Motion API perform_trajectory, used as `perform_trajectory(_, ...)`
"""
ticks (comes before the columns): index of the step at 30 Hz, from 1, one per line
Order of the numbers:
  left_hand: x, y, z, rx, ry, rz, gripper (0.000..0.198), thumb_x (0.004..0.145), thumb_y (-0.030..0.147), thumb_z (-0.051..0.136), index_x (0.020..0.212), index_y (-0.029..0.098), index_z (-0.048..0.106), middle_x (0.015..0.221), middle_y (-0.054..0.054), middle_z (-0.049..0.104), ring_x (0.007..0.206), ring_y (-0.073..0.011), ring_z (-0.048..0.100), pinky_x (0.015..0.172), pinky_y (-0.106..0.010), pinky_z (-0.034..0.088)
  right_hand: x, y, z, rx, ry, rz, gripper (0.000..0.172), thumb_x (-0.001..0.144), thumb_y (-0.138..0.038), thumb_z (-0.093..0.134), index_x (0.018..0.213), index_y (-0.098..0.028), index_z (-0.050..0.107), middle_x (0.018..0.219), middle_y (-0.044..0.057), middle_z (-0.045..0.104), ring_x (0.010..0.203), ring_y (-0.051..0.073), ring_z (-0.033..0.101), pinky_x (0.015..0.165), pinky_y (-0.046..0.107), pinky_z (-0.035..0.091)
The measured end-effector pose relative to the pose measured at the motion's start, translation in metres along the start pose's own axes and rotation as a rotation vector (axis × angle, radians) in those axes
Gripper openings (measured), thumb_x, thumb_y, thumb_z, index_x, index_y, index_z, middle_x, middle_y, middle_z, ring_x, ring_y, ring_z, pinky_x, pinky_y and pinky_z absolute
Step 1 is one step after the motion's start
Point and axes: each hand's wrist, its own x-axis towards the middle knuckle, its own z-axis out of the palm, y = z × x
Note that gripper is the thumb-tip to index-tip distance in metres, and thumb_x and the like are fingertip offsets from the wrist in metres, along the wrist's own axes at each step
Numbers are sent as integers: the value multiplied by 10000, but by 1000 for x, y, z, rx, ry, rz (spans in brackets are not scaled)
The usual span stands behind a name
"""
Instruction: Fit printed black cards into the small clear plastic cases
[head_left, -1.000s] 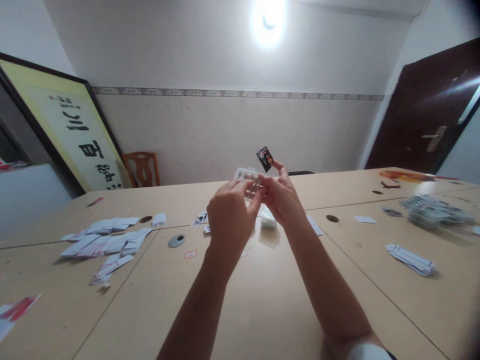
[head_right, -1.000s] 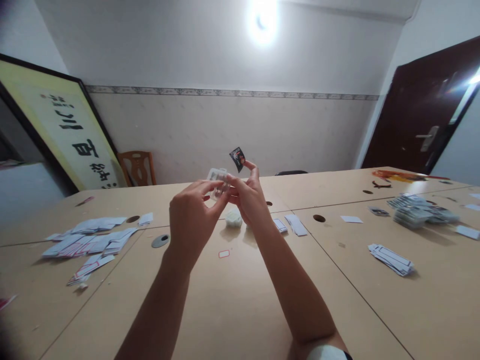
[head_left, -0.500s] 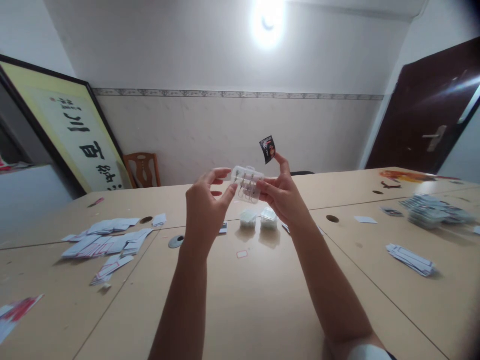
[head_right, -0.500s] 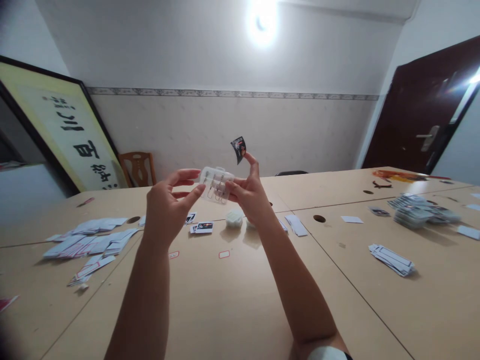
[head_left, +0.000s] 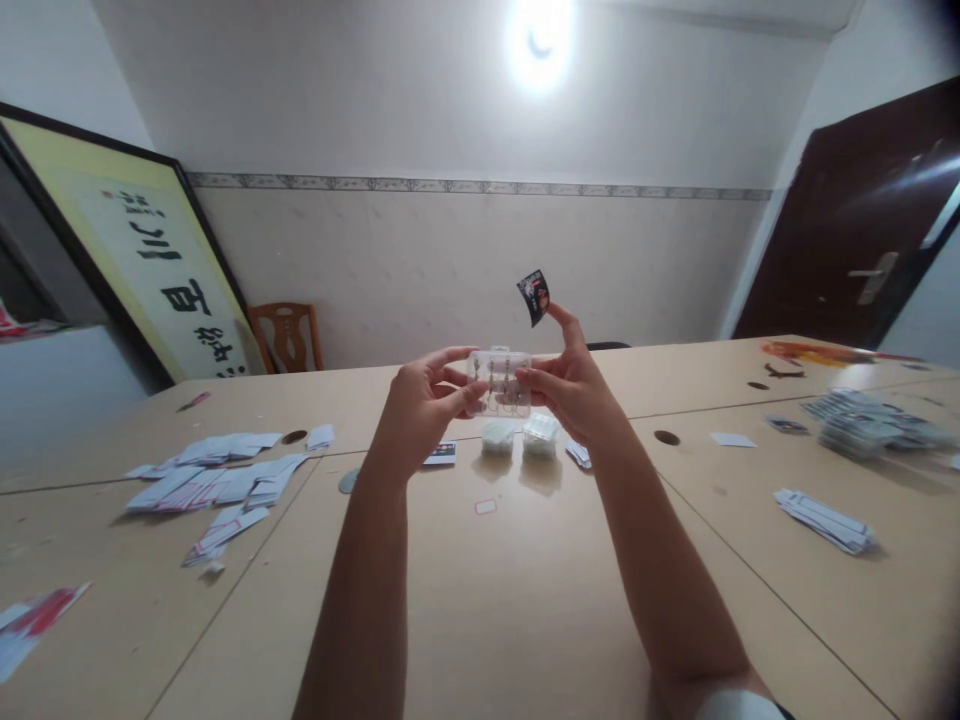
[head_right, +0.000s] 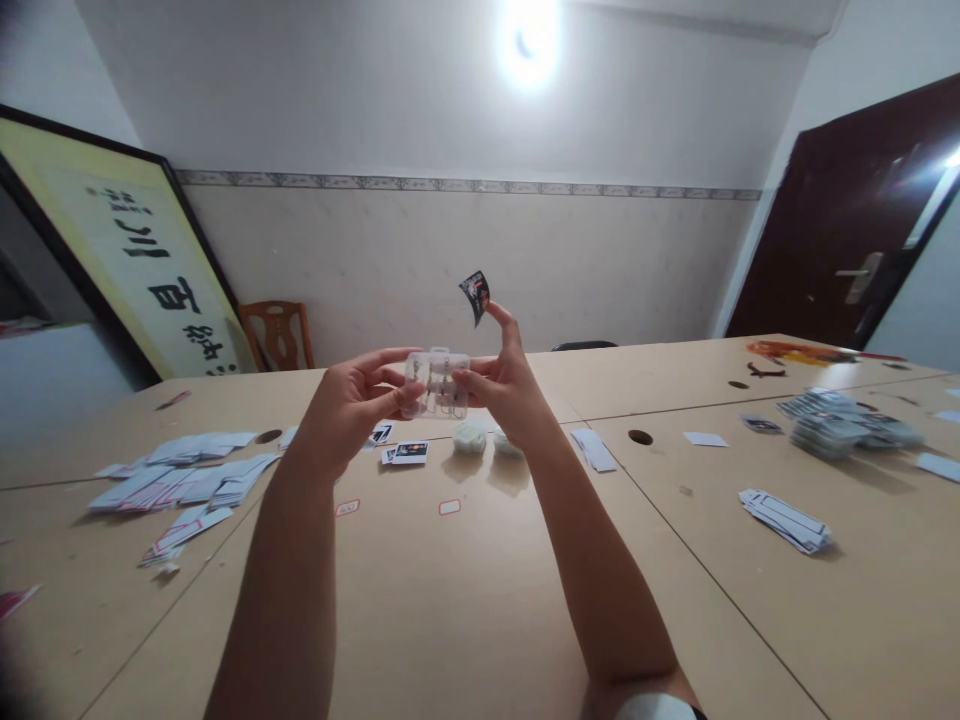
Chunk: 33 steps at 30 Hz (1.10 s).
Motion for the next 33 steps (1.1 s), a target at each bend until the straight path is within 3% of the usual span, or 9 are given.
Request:
perform_trajectory(4,2,1,-1,-108,-46,-44,500,701,308,853,1118,158,622,780,-11,708,640,-137,683,600,-239,582,1,-4,-7,-60,46,12,854,763,-418,792,1445,-323,286,944,39,739,794,238,750,730,432,649)
perform_trajectory(8,4,-1,-1,-188,-70,-93,453,725,296,838,1036,181,529,803,-25,744,656,-137,698,588,-219,583,5,-3,-16,-114,221,-34,569,756,-474,785,1202,-284,487,1103,77,727,925,249,750,701,359,652)
perform_trajectory(12,5,-3,-1,-242,-135,-131,447,759,299,814,1048,204,487,841,-26,756,680,-155,723,593,-231,603,-1,-9,-16,-157,425,-208,370,761,-418,782,1005,-251,560,1022,32,714,838,205,756,624,289,639)
perform_trajectory(15,3,-2,-1,-233,-185,-134,461,780,315,799,1103,233,482,930,-38,761,746,-205,750,567,-265,622,-13,-22,-8,-183,503,-348,216,771,-326,783,863,-224,616,838,-20,673,693,145,729,571,247,608)
perform_trajectory(18,1,1,2,-203,-195,-100,463,802,318,780,1149,256,480,891,-22,752,764,-224,755,535,-267,623,-26,-33,1,-164,468,-389,145,772,-251,785,775,-210,645,662,-46,628,561,115,671,539,253,580)
perform_trajectory(23,-5,7,9,-186,-163,-67,442,786,309,799,1086,221,486,832,-26,737,744,-217,746,565,-288,637,-33,-35,14,-192,309,-271,136,755,-254,806,739,-192,686,549,-36,636,470,125,634,450,250,531)
perform_trajectory(28,-12,15,10,-212,-217,-53,450,794,264,794,1095,211,464,879,-36,746,801,-226,750,653,-345,658,-32,-32,19,-306,282,-220,173,742,-297,825,739,-185,693,573,-30,652,482,109,609,458,234,501)
perform_trajectory(33,-19,24,8,-231,-255,-52,420,808,258,781,1077,207,462,896,-40,744,821,-234,756,655,-325,650,-36,-33,20,-505,300,-260,112,787,-270,774,746,-190,707,565,-40,604,477,82,490,453,236,393)
